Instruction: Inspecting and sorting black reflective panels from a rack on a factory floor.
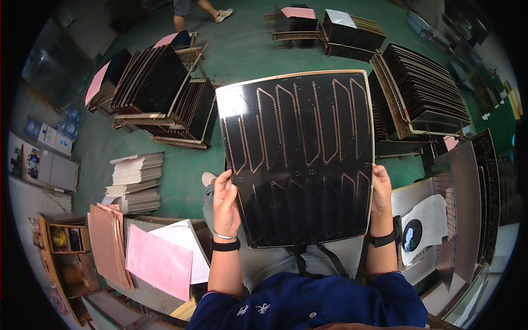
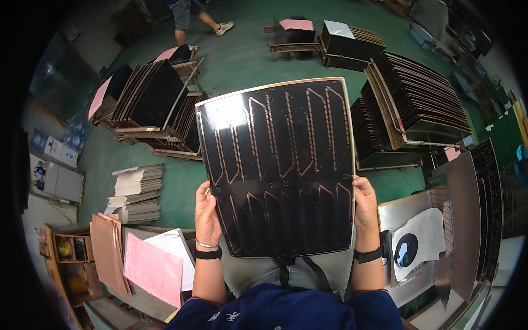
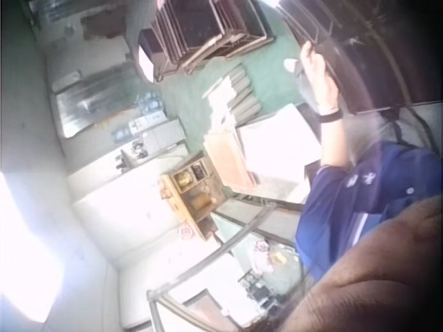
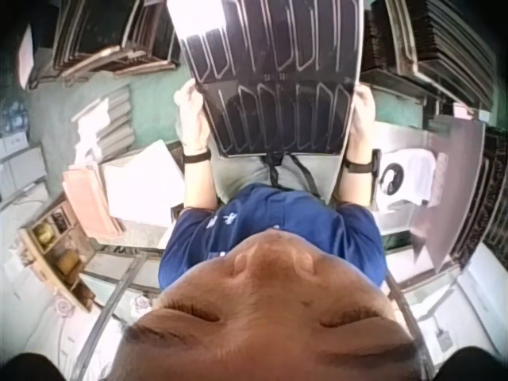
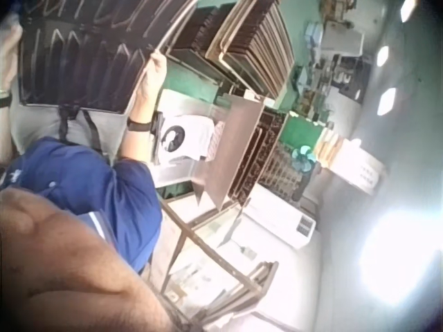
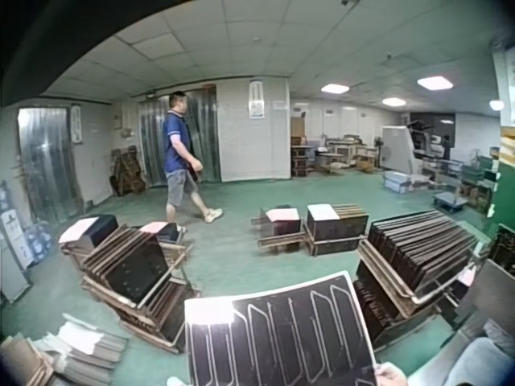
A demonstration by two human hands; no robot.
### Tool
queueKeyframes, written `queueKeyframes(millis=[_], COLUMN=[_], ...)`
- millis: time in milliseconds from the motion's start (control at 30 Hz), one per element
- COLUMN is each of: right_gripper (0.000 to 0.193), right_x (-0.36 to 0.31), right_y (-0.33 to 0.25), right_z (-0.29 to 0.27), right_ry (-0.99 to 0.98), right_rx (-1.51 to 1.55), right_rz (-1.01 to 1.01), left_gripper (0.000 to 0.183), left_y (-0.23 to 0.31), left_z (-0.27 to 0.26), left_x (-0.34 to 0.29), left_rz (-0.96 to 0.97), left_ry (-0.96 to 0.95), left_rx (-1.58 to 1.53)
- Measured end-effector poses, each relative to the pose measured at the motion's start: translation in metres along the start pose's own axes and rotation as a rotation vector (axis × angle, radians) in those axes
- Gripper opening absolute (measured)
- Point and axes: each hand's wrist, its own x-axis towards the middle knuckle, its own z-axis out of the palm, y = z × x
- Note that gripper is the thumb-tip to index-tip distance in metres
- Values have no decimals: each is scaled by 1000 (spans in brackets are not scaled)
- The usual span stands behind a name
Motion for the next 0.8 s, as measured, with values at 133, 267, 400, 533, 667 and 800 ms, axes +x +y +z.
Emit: queueKeyframes(millis=[133,267,400,533,667,800], right_gripper=[27,74,56,37,35,41], right_x=[0,-13,-22,7,43,62], right_y=[0,-1,4,45,107,179], right_z=[8,28,15,32,40,36], right_ry=[31,-70,46,145,190,227], right_rx=[7,3,-511,-638,-770,-999], right_rz=[74,280,273,71,-59,-89], left_gripper=[36,38,39,29,17,18], left_y=[-6,-10,-53,-122,-168,-188], left_z=[-2,-3,-22,-86,-111,-108], left_x=[4,19,52,78,81,87], left_rz=[48,41,-137,-144,33,-40], left_ry=[76,91,85,225,168,189], left_rx=[91,133,221,587,959,1147])
